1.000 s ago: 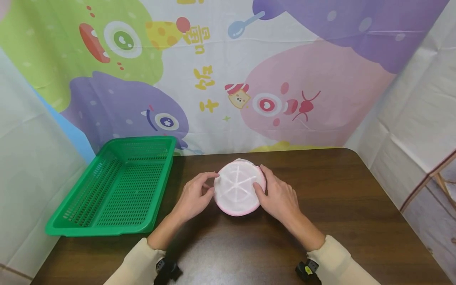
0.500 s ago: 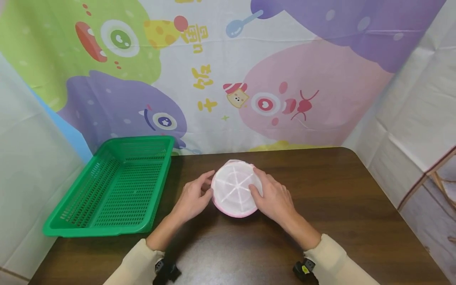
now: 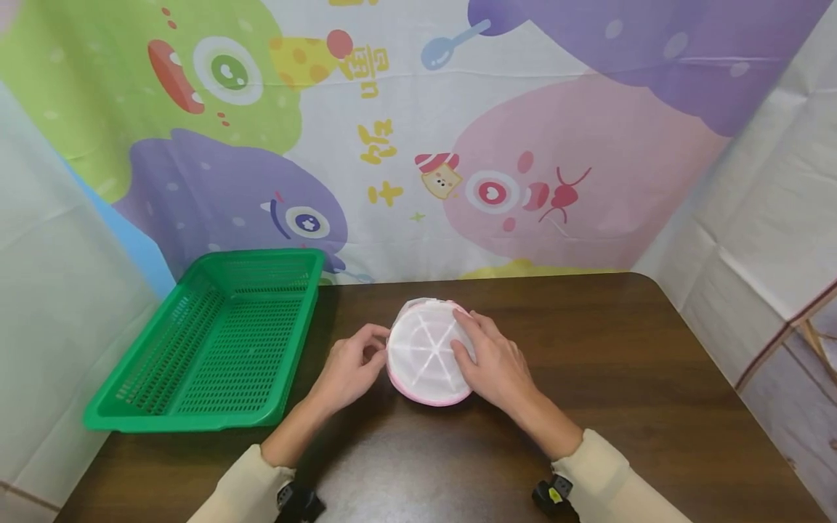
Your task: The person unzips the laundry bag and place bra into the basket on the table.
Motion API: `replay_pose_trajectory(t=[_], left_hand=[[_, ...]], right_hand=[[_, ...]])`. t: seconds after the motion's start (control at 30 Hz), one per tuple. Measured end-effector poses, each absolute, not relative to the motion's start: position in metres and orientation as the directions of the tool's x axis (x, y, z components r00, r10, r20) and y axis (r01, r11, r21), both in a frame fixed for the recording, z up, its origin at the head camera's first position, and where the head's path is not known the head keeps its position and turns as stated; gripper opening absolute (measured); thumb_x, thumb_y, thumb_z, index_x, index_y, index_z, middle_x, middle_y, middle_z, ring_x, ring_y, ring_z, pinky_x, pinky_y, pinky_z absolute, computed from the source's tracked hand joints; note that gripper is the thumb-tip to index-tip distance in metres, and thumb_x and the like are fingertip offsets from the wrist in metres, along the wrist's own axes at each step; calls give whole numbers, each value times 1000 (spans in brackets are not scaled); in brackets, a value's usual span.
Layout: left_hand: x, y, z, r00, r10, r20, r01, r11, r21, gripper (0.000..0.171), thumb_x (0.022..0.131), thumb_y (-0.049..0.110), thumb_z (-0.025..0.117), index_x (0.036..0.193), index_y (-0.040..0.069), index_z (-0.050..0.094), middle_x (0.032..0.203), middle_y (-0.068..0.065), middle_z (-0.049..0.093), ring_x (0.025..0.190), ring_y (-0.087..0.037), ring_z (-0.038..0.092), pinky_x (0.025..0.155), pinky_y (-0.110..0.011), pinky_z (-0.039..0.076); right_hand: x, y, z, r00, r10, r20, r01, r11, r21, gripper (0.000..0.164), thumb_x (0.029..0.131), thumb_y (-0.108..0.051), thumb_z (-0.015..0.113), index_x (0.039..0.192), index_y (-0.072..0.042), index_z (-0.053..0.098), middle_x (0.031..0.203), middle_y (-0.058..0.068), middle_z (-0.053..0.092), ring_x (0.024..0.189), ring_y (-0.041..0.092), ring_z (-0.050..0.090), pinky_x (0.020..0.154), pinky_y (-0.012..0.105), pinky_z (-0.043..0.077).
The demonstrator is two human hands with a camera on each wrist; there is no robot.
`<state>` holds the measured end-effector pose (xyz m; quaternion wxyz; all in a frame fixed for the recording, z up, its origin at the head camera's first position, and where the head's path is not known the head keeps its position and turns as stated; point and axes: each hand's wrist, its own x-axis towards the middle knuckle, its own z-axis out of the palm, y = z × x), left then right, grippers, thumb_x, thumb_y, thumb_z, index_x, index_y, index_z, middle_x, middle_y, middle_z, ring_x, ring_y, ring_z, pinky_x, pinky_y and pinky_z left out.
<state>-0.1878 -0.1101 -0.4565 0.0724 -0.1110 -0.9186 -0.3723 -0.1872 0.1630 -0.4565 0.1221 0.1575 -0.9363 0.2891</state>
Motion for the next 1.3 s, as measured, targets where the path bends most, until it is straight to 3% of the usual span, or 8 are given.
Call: replay_pose_trajectory(t=[0.43, 0.8, 1.07, 1.3], left_hand=[[-187, -111, -458, -968, 139, 207, 244, 698, 673, 13, 107, 20, 64, 111, 17, 75, 98, -3, 82, 80, -14, 62, 78, -33, 53], [-187, -111, -458, -969, 155, 193, 246, 694, 676, 20, 110, 25, 60, 97, 19, 74, 84, 4, 78, 79, -12, 64, 78, -33, 51], [-188, -113, -461, -970, 189, 152, 241, 694, 678, 20, 107, 26, 60, 94, 19, 75, 77, 7, 75, 74, -8, 60, 74, -31, 48], [-189, -112, -461, -962, 250, 112, 256, 680, 687, 27, 109, 26, 56, 92, 16, 75, 76, 6, 75, 72, -7, 61, 70, -30, 48]], right_hand=[[-182, 167, -455, -897, -245, 367, -412, 764, -497, 52, 106, -27, 74, 155, -13, 65, 169, 23, 56, 144, 52, 67, 113, 72, 57], [-179, 172, -448, -761, -405, 507, -625, 668, -404, 40, 96, -19, 86, 134, -15, 75, 162, 18, 64, 152, 42, 62, 117, 66, 56], [-180, 178, -445, -630, -584, 512, -769, 564, -302, 28, 88, -18, 94, 111, -20, 79, 158, 18, 67, 155, 49, 58, 119, 66, 55], [-177, 176, -448, -594, -643, 484, -799, 544, -258, 28, 84, -23, 99, 100, -23, 76, 162, 18, 65, 157, 52, 56, 118, 67, 56]])
